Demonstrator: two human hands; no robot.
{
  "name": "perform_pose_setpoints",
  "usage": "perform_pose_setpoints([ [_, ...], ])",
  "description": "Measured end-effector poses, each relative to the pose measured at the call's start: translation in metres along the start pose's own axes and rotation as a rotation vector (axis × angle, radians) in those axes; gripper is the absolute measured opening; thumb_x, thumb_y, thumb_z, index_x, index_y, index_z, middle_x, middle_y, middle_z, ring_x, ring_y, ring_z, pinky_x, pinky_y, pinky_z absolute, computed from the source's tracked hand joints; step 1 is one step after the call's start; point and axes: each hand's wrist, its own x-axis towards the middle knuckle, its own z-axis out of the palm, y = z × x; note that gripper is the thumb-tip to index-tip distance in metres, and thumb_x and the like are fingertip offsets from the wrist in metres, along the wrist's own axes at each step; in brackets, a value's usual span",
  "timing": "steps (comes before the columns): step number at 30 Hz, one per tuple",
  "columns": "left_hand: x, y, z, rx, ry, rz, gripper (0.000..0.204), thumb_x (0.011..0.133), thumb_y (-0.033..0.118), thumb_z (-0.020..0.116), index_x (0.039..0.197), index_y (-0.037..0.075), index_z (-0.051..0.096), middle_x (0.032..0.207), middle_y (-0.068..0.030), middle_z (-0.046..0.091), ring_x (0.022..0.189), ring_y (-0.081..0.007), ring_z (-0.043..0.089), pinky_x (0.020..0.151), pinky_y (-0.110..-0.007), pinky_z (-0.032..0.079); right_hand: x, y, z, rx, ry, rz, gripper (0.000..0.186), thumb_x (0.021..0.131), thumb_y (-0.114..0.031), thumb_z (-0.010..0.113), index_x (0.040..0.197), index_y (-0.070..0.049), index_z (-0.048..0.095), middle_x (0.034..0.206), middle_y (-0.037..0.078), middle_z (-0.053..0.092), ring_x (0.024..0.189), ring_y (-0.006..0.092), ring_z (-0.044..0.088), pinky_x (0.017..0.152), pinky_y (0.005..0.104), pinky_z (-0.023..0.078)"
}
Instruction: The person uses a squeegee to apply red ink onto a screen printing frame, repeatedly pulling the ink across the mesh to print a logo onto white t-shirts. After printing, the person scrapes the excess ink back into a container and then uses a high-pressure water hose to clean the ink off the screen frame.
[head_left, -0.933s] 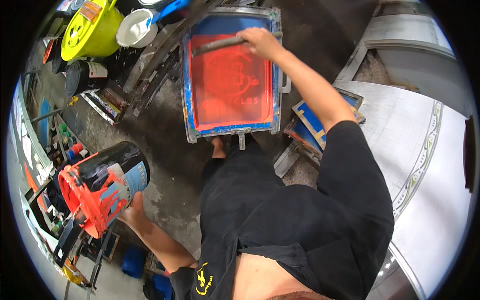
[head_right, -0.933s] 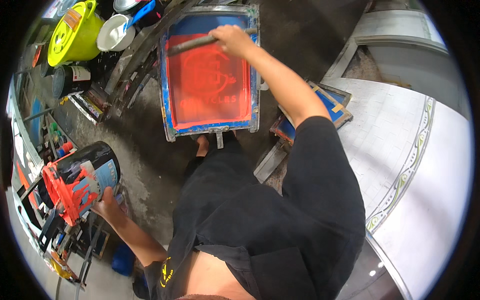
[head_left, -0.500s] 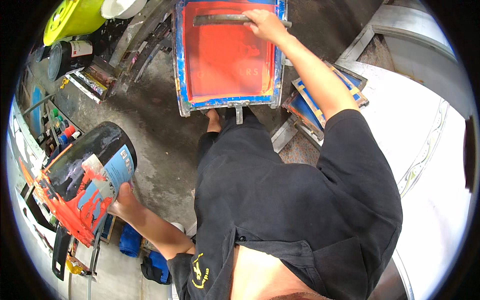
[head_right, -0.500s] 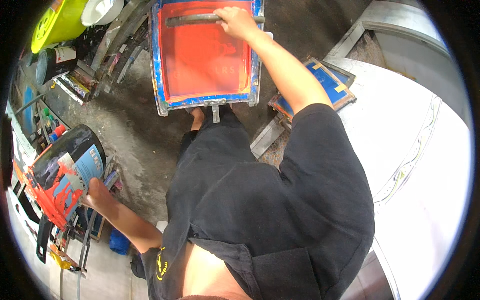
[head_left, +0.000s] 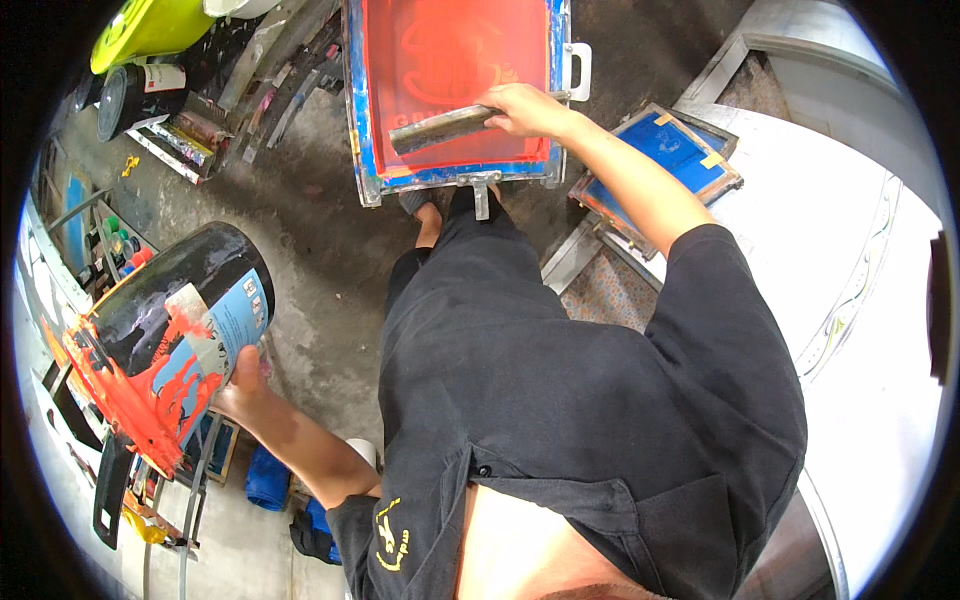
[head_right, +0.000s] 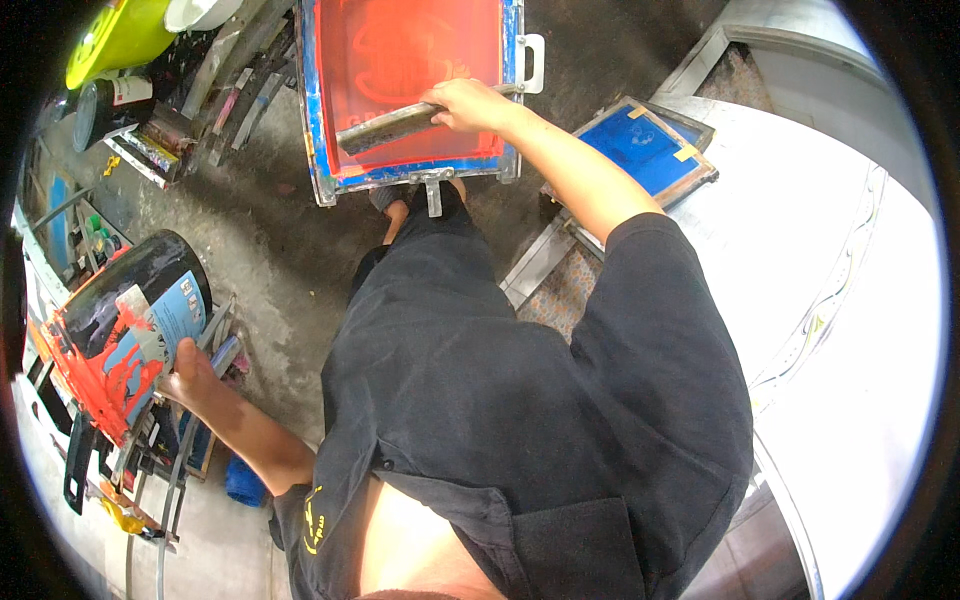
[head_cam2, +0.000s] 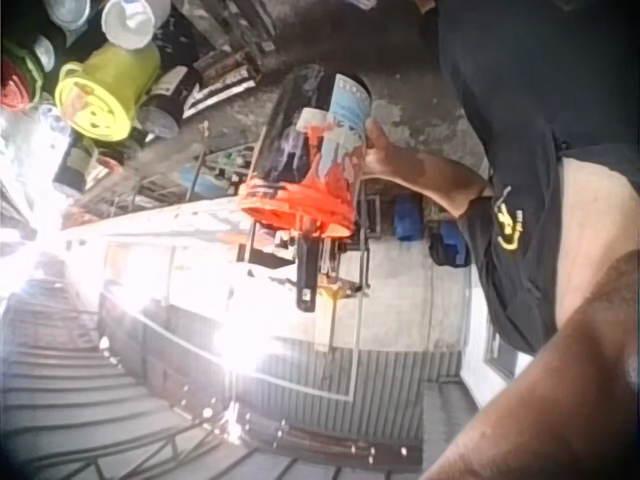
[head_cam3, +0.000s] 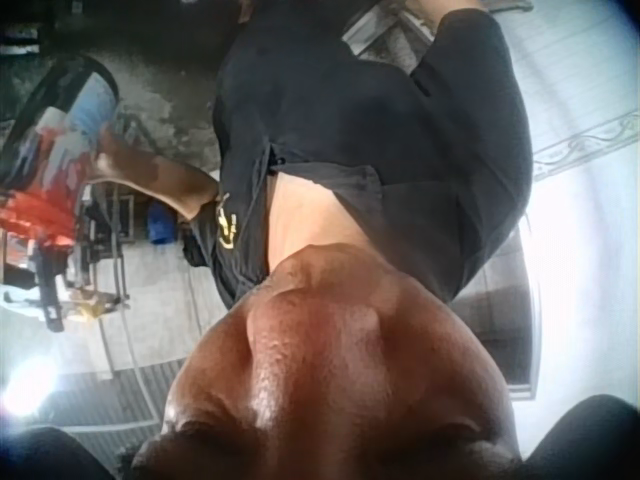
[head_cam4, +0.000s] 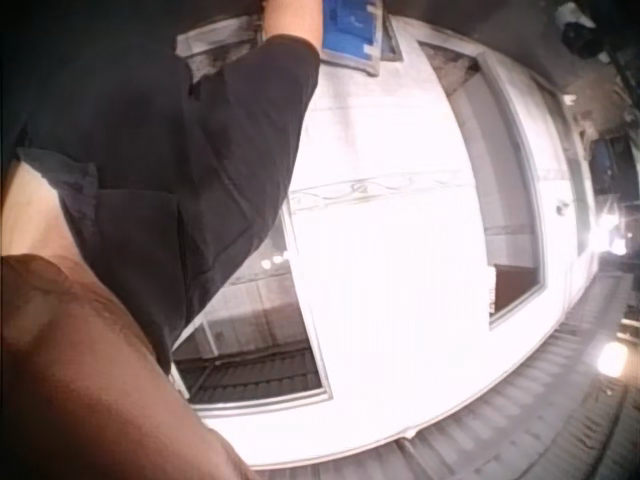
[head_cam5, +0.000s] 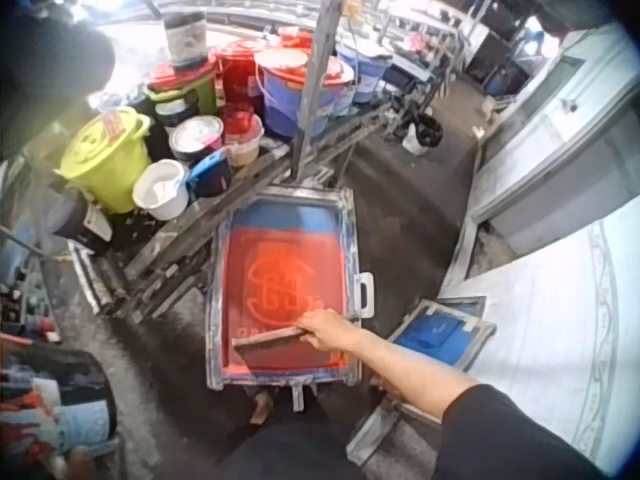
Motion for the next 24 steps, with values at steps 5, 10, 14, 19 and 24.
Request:
perform_pose_setpoints([
  [5, -0.004, 0.006, -0.007, 0.058, 0.012, -0.054, 0.095, 0.073, 0.032, 0.095, 0.144, -0.005, 0.043, 0.134, -0.0206, 0.057, 0.116, -0.0311, 0.062, 0.1, -0.045, 0.053, 0.011, 0.005, 0.011, 0.138, -0.122, 0.028, 0.036, 0.086, -0.018, 0.077, 0.116, -0.001, 0.067, 0.108, 0.022, 0.071, 0.104, 0.0421, 0.067, 0.089, 0.0482, 0.052],
  [10, -0.006, 0.009, -0.008, 0.06, -0.009, -0.078, 0.095, 0.072, 0.033, 0.096, 0.142, -0.006, 0.045, 0.133, -0.0214, 0.058, 0.114, -0.0319, 0.063, 0.099, -0.045, 0.053, 0.012, 0.013, 0.018, 0.197, -0.167, 0.091, 0.042, 0.086, -0.019, 0.078, 0.123, -0.001, 0.066, 0.111, 0.022, 0.071, 0.104, 0.0379, 0.068, 0.09, 0.0446, 0.052],
  [14, -0.008, 0.011, -0.008, 0.114, -0.001, -0.064, 0.094, 0.072, 0.036, 0.096, 0.139, -0.007, 0.047, 0.131, -0.0212, 0.059, 0.113, -0.031, 0.064, 0.097, -0.044, 0.054, 0.027, 0.03, 0.015, 0.38, -0.361, 0.175, 0.044, 0.089, -0.022, 0.077, 0.128, -0.004, 0.065, 0.114, 0.013, 0.074, 0.105, 0.0248, 0.068, 0.093, 0.0392, 0.052],
  [19, -0.017, -0.009, -0.01, 0.283, -0.055, 0.083, 0.095, 0.071, 0.04, 0.096, 0.139, -0.006, 0.048, 0.131, -0.0186, 0.06, 0.115, -0.027, 0.063, 0.099, -0.044, 0.053, 0.041, 0.037, -0.012, 0.539, -0.598, 0.327, 0.051, 0.088, -0.023, 0.08, 0.134, -0.007, 0.065, 0.119, 0.005, 0.072, 0.109, 0.0178, 0.066, 0.096, 0.0361, 0.051],
  [24, -0.014, -0.031, 0.009, 0.442, -0.32, 0.026, 0.082, 0.07, 0.034, 0.096, 0.134, 0.002, 0.056, 0.13, -0.0101, 0.065, 0.115, -0.0207, 0.065, 0.099, -0.039, 0.054, 0.017, 0.032, -0.088, 0.972, -0.574, 0.399, 0.062, 0.089, -0.026, 0.08, 0.143, -0.005, 0.058, 0.128, 0.006, 0.069, 0.112, 0.0144, 0.065, 0.097, 0.0348, 0.054],
])
